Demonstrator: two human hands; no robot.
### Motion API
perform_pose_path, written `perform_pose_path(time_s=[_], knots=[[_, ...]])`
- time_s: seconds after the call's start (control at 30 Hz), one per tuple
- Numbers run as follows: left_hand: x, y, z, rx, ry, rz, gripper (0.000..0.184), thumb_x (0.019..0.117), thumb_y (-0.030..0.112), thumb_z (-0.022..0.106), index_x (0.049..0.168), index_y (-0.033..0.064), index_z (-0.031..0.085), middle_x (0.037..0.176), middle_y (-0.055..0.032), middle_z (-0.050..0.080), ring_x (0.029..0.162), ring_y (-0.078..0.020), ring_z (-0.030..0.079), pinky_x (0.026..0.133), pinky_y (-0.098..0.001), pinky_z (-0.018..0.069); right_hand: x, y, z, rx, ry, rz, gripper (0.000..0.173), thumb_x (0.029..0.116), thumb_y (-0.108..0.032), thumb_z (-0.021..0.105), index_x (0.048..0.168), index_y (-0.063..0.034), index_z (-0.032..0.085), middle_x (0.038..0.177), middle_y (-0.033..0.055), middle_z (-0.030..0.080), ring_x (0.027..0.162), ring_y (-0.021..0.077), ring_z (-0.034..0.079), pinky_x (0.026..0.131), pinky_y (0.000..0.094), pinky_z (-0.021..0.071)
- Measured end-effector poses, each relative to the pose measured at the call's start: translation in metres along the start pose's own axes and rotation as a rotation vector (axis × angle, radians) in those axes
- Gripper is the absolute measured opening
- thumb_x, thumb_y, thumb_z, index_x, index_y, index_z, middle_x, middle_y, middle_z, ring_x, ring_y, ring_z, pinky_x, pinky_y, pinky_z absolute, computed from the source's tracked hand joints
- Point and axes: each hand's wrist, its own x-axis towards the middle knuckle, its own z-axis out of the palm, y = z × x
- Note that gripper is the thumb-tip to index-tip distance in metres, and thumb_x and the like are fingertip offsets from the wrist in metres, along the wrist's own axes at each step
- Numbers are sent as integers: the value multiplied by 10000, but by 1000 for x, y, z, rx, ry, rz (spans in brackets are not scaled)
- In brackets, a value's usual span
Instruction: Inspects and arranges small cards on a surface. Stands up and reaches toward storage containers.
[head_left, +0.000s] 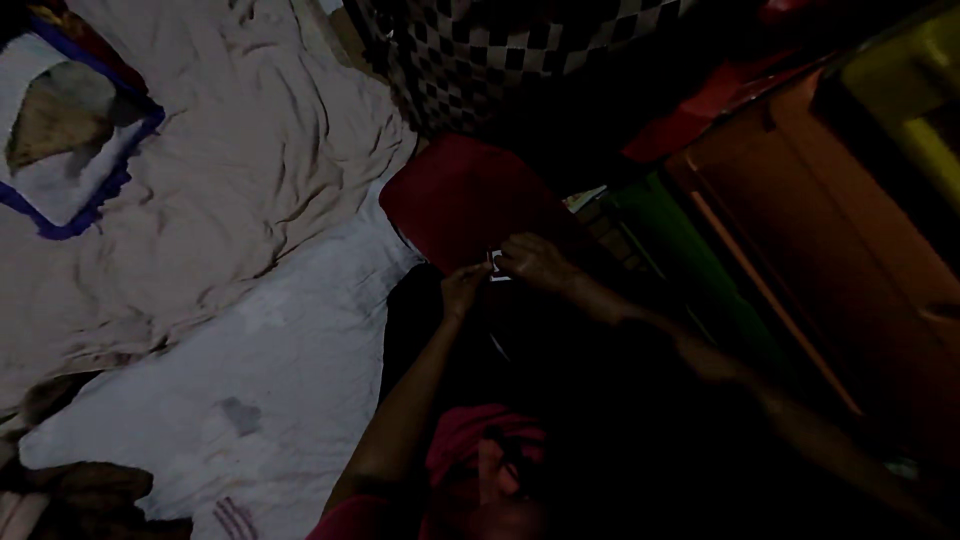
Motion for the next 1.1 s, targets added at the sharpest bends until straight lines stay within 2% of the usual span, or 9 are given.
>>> perform_pose_path(time_s=[0.17,0.27,0.33,0.37,0.43,0.5,0.53,0.8,1.1], knots=[[0,2,1,17,12,-1,216,991,193,679,1085,4,720,1023,-106,710,894,-134,635,841,-339,517,3,1,-9,-17,-33,-9,76,938,-21,653,936,44,692,919,214,686,910,393,693,810,494,562],[-1,2,0,11,19,3,213,996,169,668,1105,-10,708,1046,-122,702,914,-147,634,850,-345,515,1,-7,-23,185,-22,237,172,978,-61,601,1025,69,704,1014,247,693,1016,419,681,921,518,549],[-10,6,0,-62,37,5,191,1002,137,649,1108,-15,698,1043,-120,697,908,-145,631,836,-337,513,2,-21,-41,436,-11,481,195,1018,-79,576,1095,61,688,1075,236,661,1010,359,655,927,487,537],[-17,10,0,-115,30,7,193,1009,125,634,1122,-19,692,1040,-119,695,900,-144,633,829,-334,518,1,-29,-49,548,19,563,185,1029,-80,569,1101,56,673,1090,219,650,964,311,651,884,450,547],[-39,21,0,-234,-24,-7,188,1023,140,607,1129,6,684,955,-58,688,771,-77,614,705,-251,519,-2,-45,-59,725,108,623,169,1042,-77,544,1099,48,643,1097,176,635,900,210,629,818,358,550],[-62,35,1,-371,-95,-26,157,1025,128,596,1105,23,680,788,-7,649,537,-12,494,481,-160,405,-5,-60,-66,860,186,623,154,1043,-84,542,1086,30,635,1038,107,640,858,115,615,792,282,542],[-73,40,0,-438,-143,-33,150,1032,112,576,1105,21,670,745,1,624,488,-5,447,441,-150,367,-5,-66,-69,906,214,611,139,1042,-82,538,1076,17,630,1004,67,637,842,68,607,782,241,537],[-117,61,-9,-651,-262,17,133,1040,59,514,991,45,637,666,27,561,477,1,429,439,-137,368,-7,-88,-84,1036,355,344,115,1014,-57,527,1008,-31,639,1063,12,628,1006,37,610,889,208,534],[-130,62,-11,-663,-141,131,74,982,-16,588,992,9,657,697,-18,639,474,-6,477,432,-142,387,-5,-95,-83,1089,409,244,121,1004,-52,552,994,-49,672,1104,-3,668,1098,62,624,961,244,532]])
